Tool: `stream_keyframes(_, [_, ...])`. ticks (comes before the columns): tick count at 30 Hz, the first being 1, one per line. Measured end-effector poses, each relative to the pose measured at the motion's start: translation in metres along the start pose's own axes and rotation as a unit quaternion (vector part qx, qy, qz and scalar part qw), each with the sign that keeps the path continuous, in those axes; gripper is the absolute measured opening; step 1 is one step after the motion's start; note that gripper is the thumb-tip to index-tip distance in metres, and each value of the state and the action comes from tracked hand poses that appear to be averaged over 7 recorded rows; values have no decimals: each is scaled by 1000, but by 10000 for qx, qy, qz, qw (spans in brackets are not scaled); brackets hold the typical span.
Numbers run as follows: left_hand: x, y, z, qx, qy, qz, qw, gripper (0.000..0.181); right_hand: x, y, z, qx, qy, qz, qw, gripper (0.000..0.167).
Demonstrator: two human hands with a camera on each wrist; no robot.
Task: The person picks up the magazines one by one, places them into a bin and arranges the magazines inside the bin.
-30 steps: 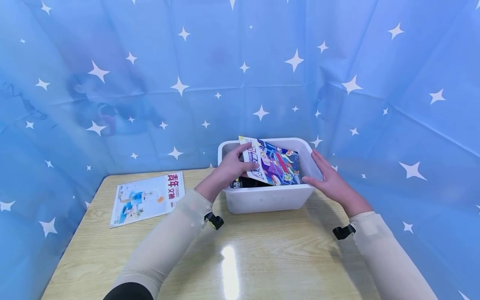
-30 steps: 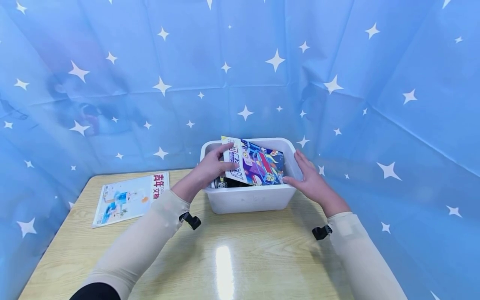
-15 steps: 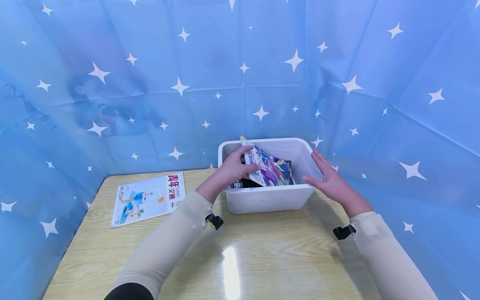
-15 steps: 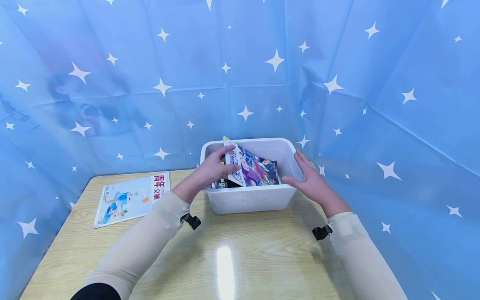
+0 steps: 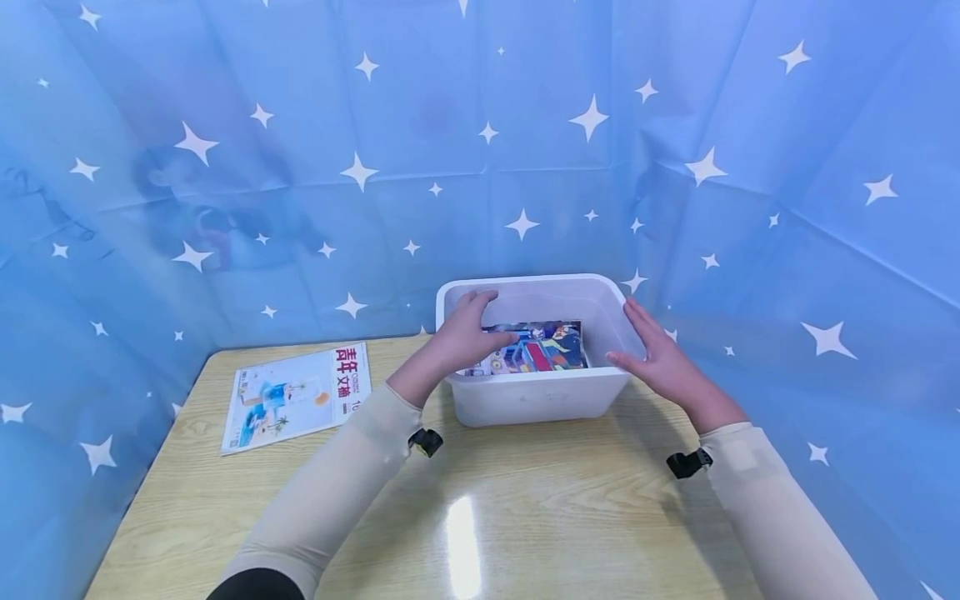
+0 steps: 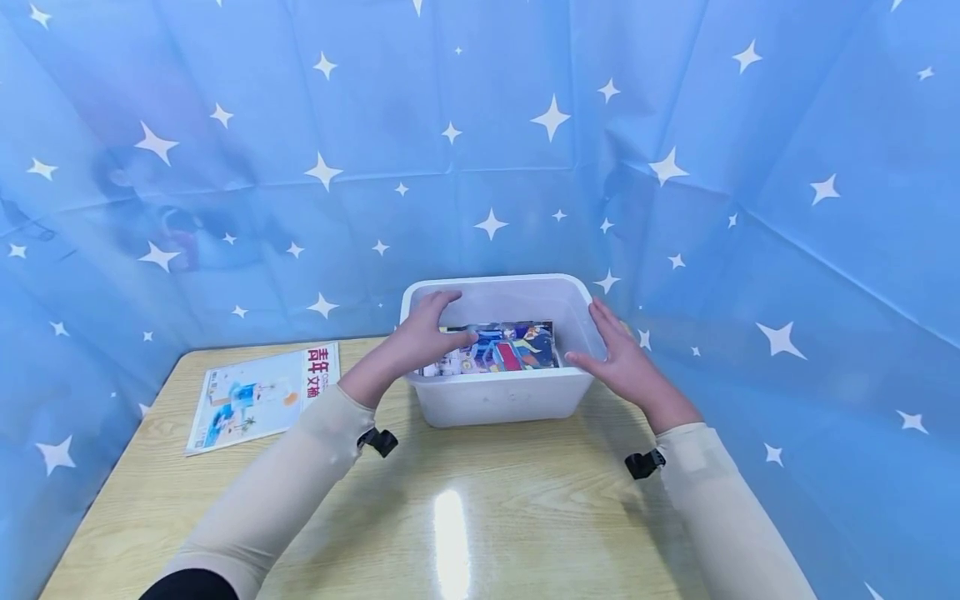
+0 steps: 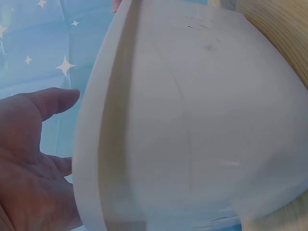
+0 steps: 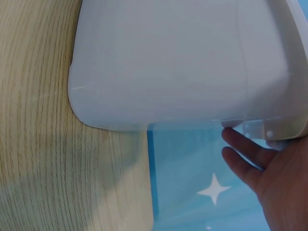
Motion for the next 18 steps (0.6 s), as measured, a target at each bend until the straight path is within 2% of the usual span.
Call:
stream_keyframes(6, [3, 0, 2, 76, 71, 7, 9999, 83, 2, 1, 0, -3, -27, -21, 10000, 103])
stream_keyframes(10, [4, 0, 7, 68, 350, -96, 9993, 76, 3, 2, 1, -32, -30, -22, 10000, 103])
stream_keyframes(14, [9, 3, 17, 10, 890, -385, 9953, 59, 5, 2, 1, -37, -42, -15, 10000, 102])
stream_keyframes(18, [12, 10, 38, -158, 1483, -927, 9845, 38, 4, 1, 1, -46, -50, -8, 10000, 101])
Point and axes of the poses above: each hand's wrist, its own y-axis away from the middle knuckle, its own z-axis out of the back of the hand, x = y × z, the point moved 4 cm from there along -y, towards the middle knuckle, and after that the axes turned 13 degrees about y, right-handed, at the moved point
